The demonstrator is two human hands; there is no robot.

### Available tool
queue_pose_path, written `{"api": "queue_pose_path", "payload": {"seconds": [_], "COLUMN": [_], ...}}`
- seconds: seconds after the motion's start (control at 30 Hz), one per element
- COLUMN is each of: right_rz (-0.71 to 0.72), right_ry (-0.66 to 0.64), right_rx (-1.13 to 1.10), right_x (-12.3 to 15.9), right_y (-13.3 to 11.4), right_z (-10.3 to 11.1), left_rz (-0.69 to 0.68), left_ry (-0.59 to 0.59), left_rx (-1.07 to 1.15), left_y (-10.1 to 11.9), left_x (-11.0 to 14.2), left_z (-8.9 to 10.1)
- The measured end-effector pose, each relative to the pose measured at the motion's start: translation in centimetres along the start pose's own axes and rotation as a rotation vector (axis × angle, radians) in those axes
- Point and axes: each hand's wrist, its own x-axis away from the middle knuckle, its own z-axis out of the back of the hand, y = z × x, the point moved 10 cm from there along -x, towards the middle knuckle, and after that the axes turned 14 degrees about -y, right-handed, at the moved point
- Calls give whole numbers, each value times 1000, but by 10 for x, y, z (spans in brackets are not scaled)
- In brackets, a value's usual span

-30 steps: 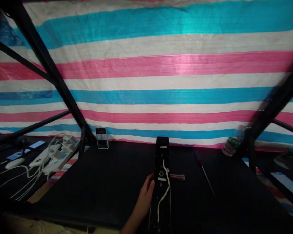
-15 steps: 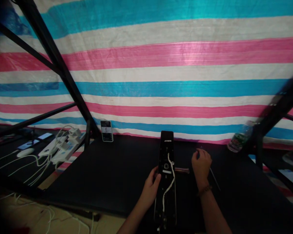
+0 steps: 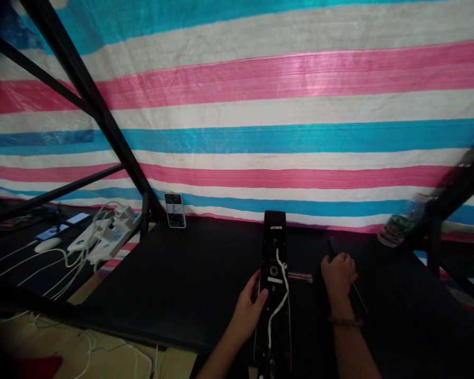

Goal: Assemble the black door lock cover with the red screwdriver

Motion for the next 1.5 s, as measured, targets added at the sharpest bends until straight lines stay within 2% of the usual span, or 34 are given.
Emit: {"api": "queue_pose_path", "payload": {"seconds": [0.2, 0.4, 0.7, 0.93, 1.03, 1.17, 1.33, 1.5], "right_rz": [21, 14, 34, 32, 15, -3, -180, -170], "right_ry": [64, 22, 58, 51, 57, 141, 13, -64], "right_rx": [35, 67, 40, -16, -69, -169, -158, -193], "right_x": [-4, -9, -8, -1, -1, 0, 0, -1], "right_y": [4, 4, 4, -4, -3, 10, 41, 44], "right_z": [3, -2, -1, 2, 9, 31, 35, 31], "left_rz": [-3, 48, 7, -35, -23, -14, -34, -58], "left_ry": [-4, -13, -68, -72, -57, -34, 1, 15], "left_rx": [0, 69, 38, -143, -174, -234, -317, -366], "left_y": [-3, -11, 1, 14, 14, 17, 18, 15], "left_x": [0, -3, 1, 0, -2, -1, 0, -3], "left_z": [1, 1, -5, -3, -3, -4, -2, -1]}}
